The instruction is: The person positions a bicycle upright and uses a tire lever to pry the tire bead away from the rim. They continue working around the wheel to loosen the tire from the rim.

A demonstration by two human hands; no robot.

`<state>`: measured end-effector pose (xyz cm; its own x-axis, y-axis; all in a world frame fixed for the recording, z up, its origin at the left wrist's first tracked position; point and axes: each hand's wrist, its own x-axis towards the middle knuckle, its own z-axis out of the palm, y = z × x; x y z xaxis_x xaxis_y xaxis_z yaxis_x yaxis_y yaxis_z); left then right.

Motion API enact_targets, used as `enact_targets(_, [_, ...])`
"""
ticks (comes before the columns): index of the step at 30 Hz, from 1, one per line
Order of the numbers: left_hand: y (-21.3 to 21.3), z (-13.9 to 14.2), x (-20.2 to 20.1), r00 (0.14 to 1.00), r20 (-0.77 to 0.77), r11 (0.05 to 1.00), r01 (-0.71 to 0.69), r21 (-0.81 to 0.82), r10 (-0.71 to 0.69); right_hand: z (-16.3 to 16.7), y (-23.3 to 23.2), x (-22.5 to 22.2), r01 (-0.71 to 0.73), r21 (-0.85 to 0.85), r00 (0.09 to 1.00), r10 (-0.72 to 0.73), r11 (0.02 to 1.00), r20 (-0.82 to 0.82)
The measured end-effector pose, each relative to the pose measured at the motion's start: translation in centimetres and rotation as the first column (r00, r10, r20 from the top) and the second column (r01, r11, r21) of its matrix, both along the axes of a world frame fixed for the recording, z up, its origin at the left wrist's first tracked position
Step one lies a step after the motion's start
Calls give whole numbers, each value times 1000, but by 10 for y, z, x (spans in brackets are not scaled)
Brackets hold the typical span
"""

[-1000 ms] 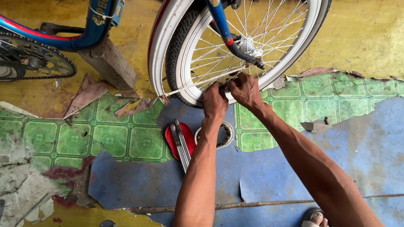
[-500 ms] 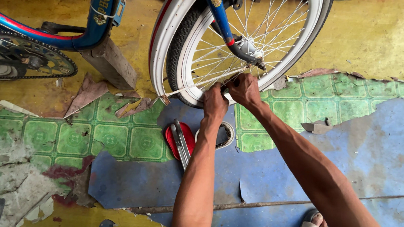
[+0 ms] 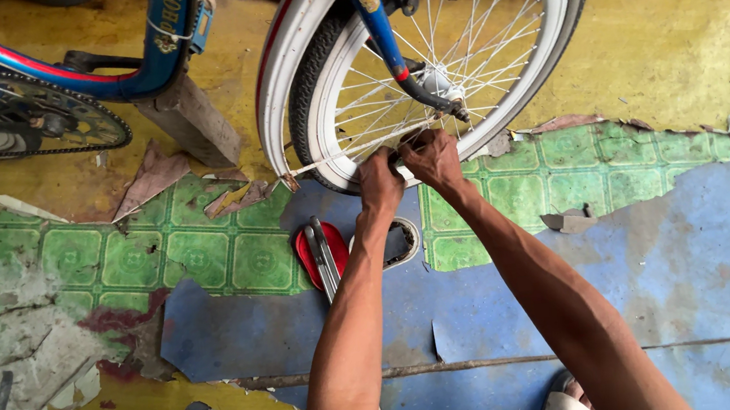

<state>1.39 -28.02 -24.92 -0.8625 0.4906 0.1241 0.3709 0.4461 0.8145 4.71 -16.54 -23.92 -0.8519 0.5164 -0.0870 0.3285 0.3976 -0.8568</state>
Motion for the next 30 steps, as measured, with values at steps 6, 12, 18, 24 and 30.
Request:
enact_targets(6, [3, 1, 1, 989, 142, 1000, -28, -13, 30, 0, 5, 4, -30, 141, 1000, 29, 989, 6])
enact_targets(12, [1, -2, 3, 1000, -5, 996, -24, 88, 24, 6, 5, -6, -74, 56, 985, 64, 996, 160])
enact_targets(18, [1, -1, 2, 999, 39, 998, -5, 62, 3, 6, 4, -6, -48, 4, 986, 46, 999, 158])
enact_targets(24, [-1, 3, 3, 995, 99, 997, -3, 79, -5, 4, 6, -6, -76, 59, 991, 69, 995, 117])
enact_targets(30, [3, 5, -1, 999, -44, 994, -3, 109, 7, 7, 4, -6, -98, 103, 986, 83, 990, 144])
